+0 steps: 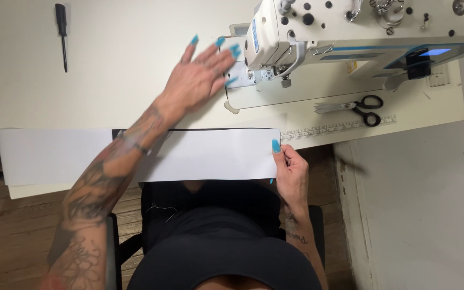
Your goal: Prepare and align leather pieces for sewing using templates and scissors
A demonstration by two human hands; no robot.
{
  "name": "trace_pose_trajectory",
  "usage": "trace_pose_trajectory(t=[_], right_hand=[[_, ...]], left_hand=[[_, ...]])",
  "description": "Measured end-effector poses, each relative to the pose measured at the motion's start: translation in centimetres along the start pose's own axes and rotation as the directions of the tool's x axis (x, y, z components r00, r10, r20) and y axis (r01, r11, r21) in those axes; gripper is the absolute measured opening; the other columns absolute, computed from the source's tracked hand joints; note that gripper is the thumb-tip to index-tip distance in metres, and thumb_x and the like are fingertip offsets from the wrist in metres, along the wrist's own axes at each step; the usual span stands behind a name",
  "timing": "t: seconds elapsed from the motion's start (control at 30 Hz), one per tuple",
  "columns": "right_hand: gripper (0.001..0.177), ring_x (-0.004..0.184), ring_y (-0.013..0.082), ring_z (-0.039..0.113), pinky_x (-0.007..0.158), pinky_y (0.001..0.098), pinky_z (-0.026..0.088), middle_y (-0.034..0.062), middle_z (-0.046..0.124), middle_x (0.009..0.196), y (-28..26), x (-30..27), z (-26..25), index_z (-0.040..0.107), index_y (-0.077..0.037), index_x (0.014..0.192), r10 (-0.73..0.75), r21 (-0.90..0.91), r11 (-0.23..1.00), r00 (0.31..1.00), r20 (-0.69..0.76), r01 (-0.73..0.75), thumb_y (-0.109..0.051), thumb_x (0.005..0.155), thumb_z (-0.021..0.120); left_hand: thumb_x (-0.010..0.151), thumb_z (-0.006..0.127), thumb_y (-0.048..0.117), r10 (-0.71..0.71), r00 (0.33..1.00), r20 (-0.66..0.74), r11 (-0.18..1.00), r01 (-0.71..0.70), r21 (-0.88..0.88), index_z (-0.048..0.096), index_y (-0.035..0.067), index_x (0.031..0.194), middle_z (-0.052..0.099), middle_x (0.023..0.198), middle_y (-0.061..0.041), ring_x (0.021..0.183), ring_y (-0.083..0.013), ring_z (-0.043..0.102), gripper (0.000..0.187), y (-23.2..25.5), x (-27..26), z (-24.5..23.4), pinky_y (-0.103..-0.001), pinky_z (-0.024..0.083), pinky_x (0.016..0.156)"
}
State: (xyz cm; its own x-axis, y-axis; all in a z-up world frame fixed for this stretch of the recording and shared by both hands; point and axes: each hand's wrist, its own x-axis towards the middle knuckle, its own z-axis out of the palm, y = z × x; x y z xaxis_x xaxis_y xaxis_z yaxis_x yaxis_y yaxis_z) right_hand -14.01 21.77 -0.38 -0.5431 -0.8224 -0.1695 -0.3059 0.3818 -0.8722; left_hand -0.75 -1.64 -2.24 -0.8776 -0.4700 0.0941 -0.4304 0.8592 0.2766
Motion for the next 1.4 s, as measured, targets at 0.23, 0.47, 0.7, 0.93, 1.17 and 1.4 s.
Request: trace_pose_trajectory(t=[0.23, 0.47, 0.7, 0.93, 1.17, 1.4], right_hand=[[0.032, 0.049, 0.0043, 0.024, 0.044, 0.0209, 0.021, -0.007, 0.03, 0.055, -0.7, 1.3, 0.2, 0.051, -0.007, 0.068, -0.082, -0.004, 0.997, 0.996, -0.019, 0.081, -0.031, 0.089, 0.047], [0.014, 0.058, 0.0122, 0.047, 0.056, 0.0263, 0.043, 0.0048, 0.058, 0.063, -0.5, 3.2, -0.2, 0.062, -0.011, 0.081, 0.042, -0.108, 0.993, 0.999, 0.006, -0.041, -0.016, 0.087, 0.05], [0.014, 0.059, 0.0136, 0.046, 0.059, 0.0276, 0.042, 0.0045, 0.055, 0.064, 2.5, 5.1, -0.3, 0.06, -0.012, 0.086, 0.041, -0.165, 0.986, 0.998, 0.053, -0.031, -0.019, 0.09, 0.05], [0.019, 0.053, 0.0109, 0.048, 0.057, 0.0237, 0.042, 0.001, 0.056, 0.06, 1.1, 4.3, 0.1, 0.062, -0.013, 0.086, 0.06, -0.177, 0.983, 0.997, 0.048, -0.051, -0.023, 0.096, 0.049], [0.019, 0.054, 0.0114, 0.049, 0.058, 0.0251, 0.043, 0.0026, 0.056, 0.061, 0.2, 4.2, 0.2, 0.062, -0.011, 0.086, 0.089, -0.181, 0.98, 0.995, 0.039, -0.08, -0.024, 0.094, 0.05], [0.016, 0.056, 0.0145, 0.048, 0.059, 0.0306, 0.044, 0.0048, 0.058, 0.064, -0.4, 4.3, 0.1, 0.062, -0.013, 0.085, 0.136, -0.239, 0.963, 0.99, 0.029, -0.126, -0.024, 0.09, 0.051]], left_hand=[[0.096, 0.035, 0.029, -0.066, 0.979, -0.195, 0.991, 0.041, -0.13, 0.033, 0.007, 0.131, 0.038, 0.133, -0.017, 0.122, -0.0325, 0.036, 0.042, 1.1, -2.2, -4.6, -0.05, 0.016, 0.1], [0.086, 0.055, 0.035, -0.36, 0.864, -0.351, 0.932, 0.352, -0.09, 0.048, 0.015, 0.126, 0.049, 0.126, -0.005, 0.117, -0.0252, 0.045, 0.046, -0.9, -19.2, -3.8, -0.049, 0.028, 0.1], [0.058, 0.067, 0.058, -0.407, 0.882, -0.236, 0.913, 0.397, -0.092, 0.041, 0.008, 0.13, 0.043, 0.131, -0.014, 0.119, -0.0309, 0.042, 0.091, 2.1, -24.0, -4.6, -0.055, 0.03, 0.094], [0.06, 0.062, 0.064, -0.389, 0.896, -0.212, 0.919, 0.362, -0.156, 0.04, 0.021, 0.131, 0.038, 0.136, -0.002, 0.126, -0.0239, 0.033, 0.086, 0.6, -23.3, -2.0, -0.052, 0.019, 0.101], [0.061, 0.065, 0.062, -0.419, 0.867, -0.272, 0.907, 0.384, -0.174, 0.049, 0.026, 0.124, 0.046, 0.13, 0.002, 0.121, -0.0207, 0.041, 0.074, -0.1, -23.0, -1.6, -0.046, 0.021, 0.101], [0.063, 0.068, 0.053, -0.438, 0.862, -0.256, 0.896, 0.393, -0.209, 0.051, 0.023, 0.122, 0.045, 0.132, 0.001, 0.12, -0.024, 0.042, 0.068, 0.4, -22.0, -2.3, -0.05, 0.025, 0.098]])
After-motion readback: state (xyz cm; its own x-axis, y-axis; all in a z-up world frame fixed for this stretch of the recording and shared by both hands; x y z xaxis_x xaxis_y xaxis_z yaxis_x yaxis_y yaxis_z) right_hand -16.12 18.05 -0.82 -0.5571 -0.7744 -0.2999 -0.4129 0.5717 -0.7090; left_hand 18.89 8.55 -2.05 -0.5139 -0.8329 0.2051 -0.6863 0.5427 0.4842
